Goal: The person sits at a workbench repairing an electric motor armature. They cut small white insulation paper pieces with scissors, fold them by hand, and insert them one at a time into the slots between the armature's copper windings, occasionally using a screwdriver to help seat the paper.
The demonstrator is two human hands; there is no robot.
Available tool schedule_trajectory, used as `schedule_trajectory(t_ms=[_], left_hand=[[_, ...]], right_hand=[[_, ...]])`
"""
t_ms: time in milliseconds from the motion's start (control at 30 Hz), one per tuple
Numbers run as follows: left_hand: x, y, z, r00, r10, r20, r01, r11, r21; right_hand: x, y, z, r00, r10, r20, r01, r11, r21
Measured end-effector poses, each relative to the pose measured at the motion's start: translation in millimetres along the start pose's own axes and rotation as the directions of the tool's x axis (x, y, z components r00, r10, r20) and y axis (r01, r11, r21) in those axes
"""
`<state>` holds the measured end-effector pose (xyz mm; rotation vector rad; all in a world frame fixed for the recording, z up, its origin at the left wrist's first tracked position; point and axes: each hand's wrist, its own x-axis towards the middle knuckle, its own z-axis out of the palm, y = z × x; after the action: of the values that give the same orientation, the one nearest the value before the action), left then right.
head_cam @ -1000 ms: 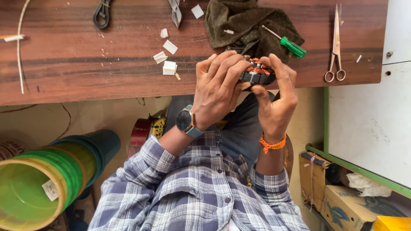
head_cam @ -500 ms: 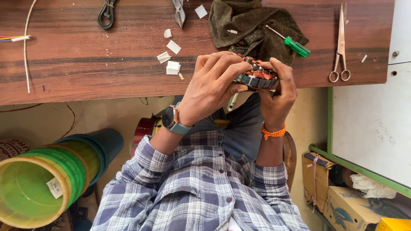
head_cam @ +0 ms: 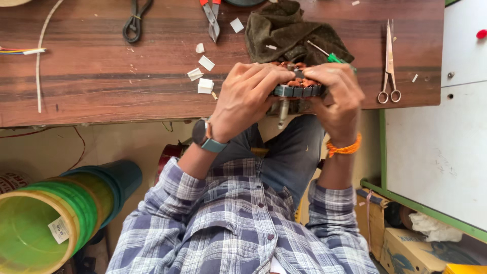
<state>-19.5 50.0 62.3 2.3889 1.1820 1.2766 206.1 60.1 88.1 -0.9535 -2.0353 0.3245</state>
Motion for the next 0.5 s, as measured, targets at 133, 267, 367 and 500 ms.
schedule_trajectory(t_ms=[133,267,367,500], left_hand=[[8,-5,16,0.997,-0.059,-0.041,0.058,0.998,-0.024],[5,-4,29,0.994,-0.098,-0.042,0.097,0.995,-0.025],[4,-2,30,0.991,-0.122,-0.046,0.121,0.992,-0.03],[3,-7,20,0.995,-0.094,-0.015,0.094,0.995,-0.018]], right_hand=[[14,10,-15,0.995,-0.075,0.059,0.083,0.985,-0.148],[2,28,1,0.999,-0.035,-0.001,0.035,0.992,-0.121],[-26,35,18,0.993,0.024,-0.119,-0.021,0.999,0.026],[-59,38,40,0.982,-0.01,-0.191,0.032,0.993,0.113]])
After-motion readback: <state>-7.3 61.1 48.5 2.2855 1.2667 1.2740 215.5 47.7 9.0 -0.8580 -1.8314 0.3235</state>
